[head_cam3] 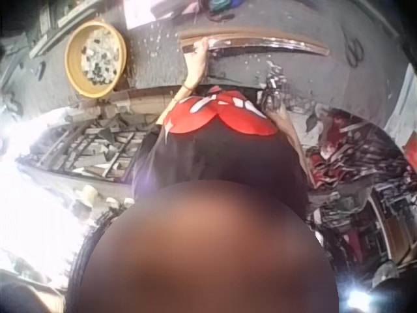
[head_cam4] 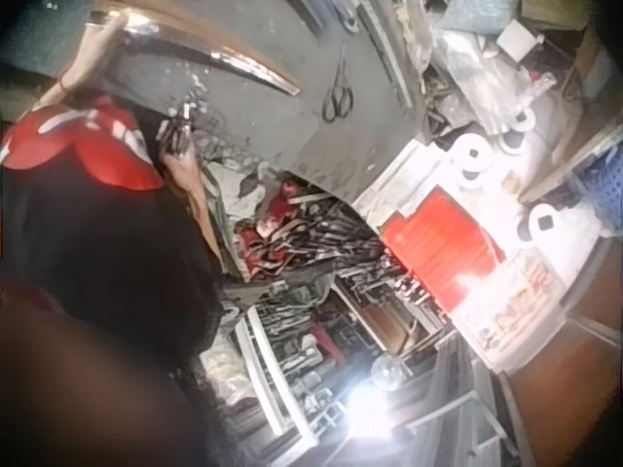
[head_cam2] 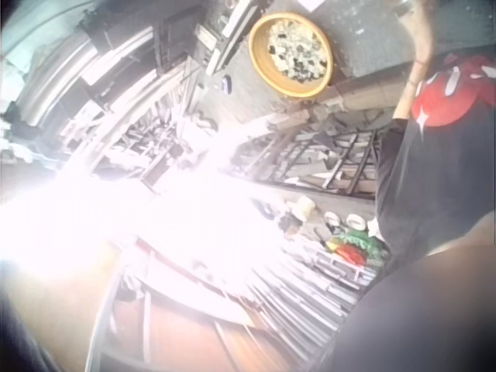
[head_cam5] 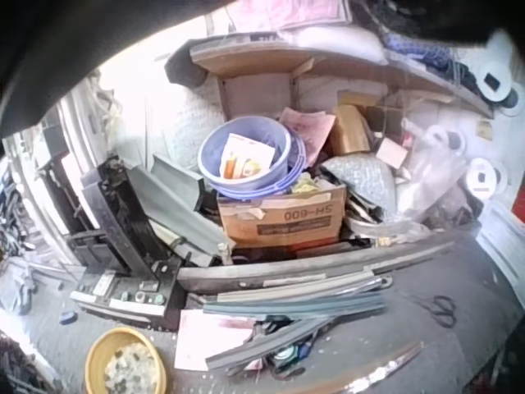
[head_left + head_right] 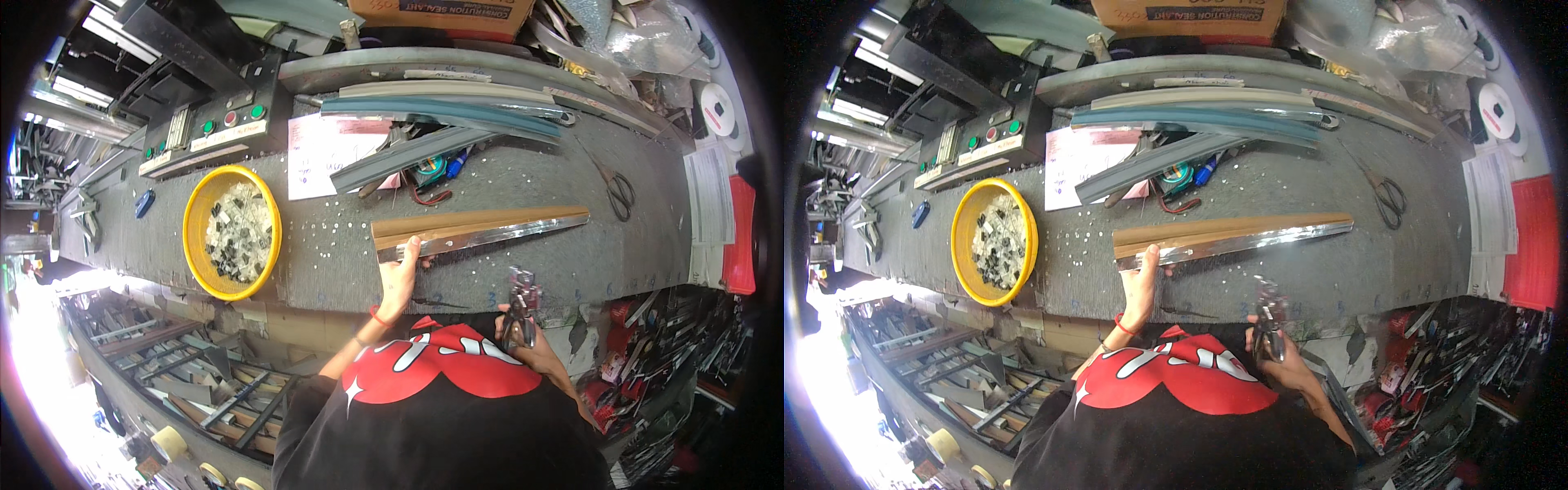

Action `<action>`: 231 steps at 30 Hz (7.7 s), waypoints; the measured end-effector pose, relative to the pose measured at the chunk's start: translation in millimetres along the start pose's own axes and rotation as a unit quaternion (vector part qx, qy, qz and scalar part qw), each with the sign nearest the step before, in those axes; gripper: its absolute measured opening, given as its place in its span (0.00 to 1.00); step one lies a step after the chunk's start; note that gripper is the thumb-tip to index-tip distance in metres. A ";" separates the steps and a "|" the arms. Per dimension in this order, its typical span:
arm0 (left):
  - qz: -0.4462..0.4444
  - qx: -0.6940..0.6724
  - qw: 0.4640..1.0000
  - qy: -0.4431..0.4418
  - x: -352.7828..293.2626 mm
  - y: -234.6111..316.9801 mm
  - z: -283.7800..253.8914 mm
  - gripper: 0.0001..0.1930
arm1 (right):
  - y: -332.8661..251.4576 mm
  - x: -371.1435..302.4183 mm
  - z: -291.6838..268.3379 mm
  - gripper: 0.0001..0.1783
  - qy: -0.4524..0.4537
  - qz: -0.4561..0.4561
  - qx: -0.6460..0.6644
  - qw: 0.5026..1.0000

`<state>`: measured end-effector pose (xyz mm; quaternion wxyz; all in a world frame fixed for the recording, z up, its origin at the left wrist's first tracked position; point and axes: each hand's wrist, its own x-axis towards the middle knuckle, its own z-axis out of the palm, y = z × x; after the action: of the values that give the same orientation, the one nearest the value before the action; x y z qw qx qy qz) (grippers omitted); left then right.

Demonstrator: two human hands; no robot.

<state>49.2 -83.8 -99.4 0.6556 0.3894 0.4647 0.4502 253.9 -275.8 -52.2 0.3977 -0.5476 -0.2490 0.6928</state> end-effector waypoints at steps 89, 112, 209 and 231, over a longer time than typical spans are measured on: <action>-0.127 0.107 0.971 -0.173 40.1 6.9 47.6 0.27 | -81.2 123.5 8.4 0.44 -0.014 0.047 -0.203 0.978; 0.341 0.361 0.851 -0.168 17.3 7.1 20.1 0.15 | -84.4 109.0 -5.1 0.21 -0.050 -0.114 -0.314 0.941; -0.044 0.085 0.874 0.477 -193.6 -175.0 -496.9 0.11 | -84.5 421.3 551.6 0.08 -0.193 0.080 -0.064 0.976; -0.076 0.196 0.976 -0.052 48.7 146.4 -414.4 0.14 | -93.7 311.8 370.2 0.11 0.057 -0.210 -0.581 0.784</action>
<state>-374.1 43.3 -85.8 0.6223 0.4965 0.5373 0.2784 -100.3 67.0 -51.7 0.1531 -0.6478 -0.6903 0.2836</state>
